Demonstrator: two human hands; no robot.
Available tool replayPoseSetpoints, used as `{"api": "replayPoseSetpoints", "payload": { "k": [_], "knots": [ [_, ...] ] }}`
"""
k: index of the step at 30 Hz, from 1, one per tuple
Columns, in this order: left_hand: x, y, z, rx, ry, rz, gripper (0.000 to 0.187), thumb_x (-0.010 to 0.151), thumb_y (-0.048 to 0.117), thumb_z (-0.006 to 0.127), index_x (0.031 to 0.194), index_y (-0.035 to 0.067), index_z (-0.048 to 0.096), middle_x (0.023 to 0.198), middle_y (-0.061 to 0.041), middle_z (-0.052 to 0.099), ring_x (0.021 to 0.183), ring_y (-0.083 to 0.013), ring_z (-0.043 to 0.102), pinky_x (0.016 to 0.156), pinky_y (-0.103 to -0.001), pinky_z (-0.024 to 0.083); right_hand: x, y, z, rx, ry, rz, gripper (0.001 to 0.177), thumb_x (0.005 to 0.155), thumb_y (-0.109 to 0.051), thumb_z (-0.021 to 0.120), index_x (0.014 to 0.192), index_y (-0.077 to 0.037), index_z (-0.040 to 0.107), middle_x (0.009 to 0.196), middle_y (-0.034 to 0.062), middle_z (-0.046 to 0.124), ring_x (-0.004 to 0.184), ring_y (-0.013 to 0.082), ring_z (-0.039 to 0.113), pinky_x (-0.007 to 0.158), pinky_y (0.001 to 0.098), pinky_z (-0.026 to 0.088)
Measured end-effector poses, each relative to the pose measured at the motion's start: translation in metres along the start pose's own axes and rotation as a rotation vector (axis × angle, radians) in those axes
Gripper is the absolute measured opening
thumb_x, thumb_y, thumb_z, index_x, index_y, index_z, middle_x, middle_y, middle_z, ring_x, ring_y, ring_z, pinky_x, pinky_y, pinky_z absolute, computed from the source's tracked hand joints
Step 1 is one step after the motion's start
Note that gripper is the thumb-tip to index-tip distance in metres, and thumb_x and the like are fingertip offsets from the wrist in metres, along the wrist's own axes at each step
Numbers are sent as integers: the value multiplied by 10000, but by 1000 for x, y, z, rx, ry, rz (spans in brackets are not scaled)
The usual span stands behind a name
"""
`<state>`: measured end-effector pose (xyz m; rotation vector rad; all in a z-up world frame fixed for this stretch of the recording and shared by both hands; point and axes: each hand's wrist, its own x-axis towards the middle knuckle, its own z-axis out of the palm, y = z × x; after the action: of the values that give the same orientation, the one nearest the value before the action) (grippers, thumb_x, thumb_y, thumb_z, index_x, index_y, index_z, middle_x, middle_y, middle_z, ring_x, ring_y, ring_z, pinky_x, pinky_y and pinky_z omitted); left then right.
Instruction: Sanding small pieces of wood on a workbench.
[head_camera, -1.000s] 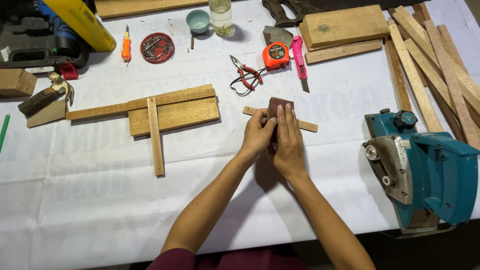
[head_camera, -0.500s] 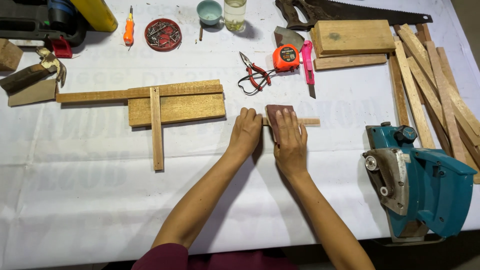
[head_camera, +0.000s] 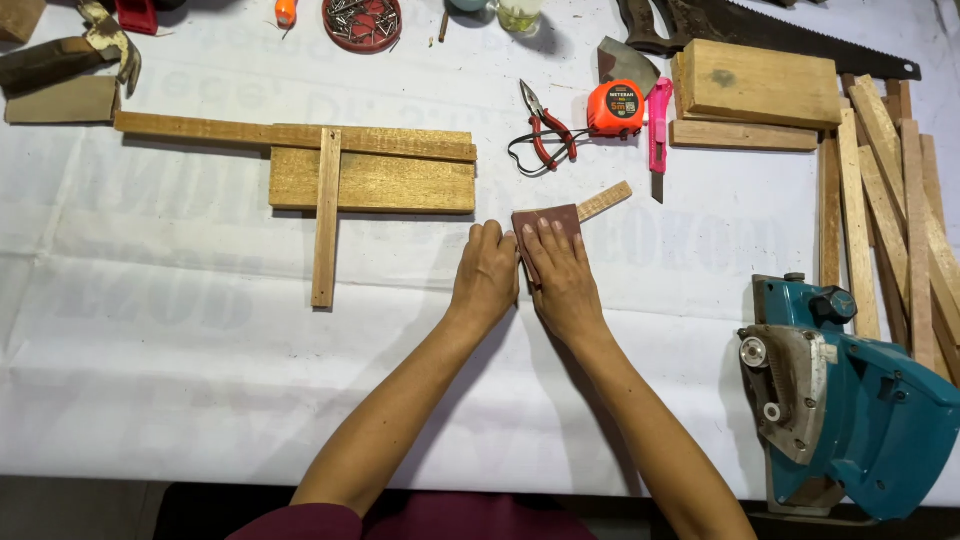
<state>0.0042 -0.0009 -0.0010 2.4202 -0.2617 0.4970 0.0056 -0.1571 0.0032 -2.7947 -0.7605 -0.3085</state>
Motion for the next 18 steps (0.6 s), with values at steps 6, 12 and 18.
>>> {"api": "replayPoseSetpoints", "payload": {
  "k": [6, 12, 18],
  "knots": [
    [-3, 1, -5, 7, 20, 10, 72, 895, -102, 620, 914, -116, 687, 913, -179, 569, 853, -253, 544, 690, -372, 520, 11, 42, -10, 12, -8, 39, 592, 956, -60, 618, 1530, -89, 477, 1586, 182, 452, 1496, 374, 369, 1219, 567, 262],
    [-3, 2, -5, 7, 50, 9, 90, 846, -99, 622, 915, -107, 680, 921, -170, 558, 848, -260, 542, 686, -378, 510, 20, 87, -17, 7, 21, 141, 627, 955, 13, 578, 1558, -114, 465, 1613, 195, 422, 1510, 377, 345, 1225, 573, 231],
    [-7, 1, -13, -121, 159, 40, 85, 865, -26, 660, 921, -90, 661, 927, -181, 533, 872, -319, 529, 736, -435, 491, 2, -11, -42, 70, 41, -63, 681, 876, 23, 590, 1534, -86, 455, 1588, 200, 430, 1509, 388, 341, 1229, 585, 214]
  ]
}}
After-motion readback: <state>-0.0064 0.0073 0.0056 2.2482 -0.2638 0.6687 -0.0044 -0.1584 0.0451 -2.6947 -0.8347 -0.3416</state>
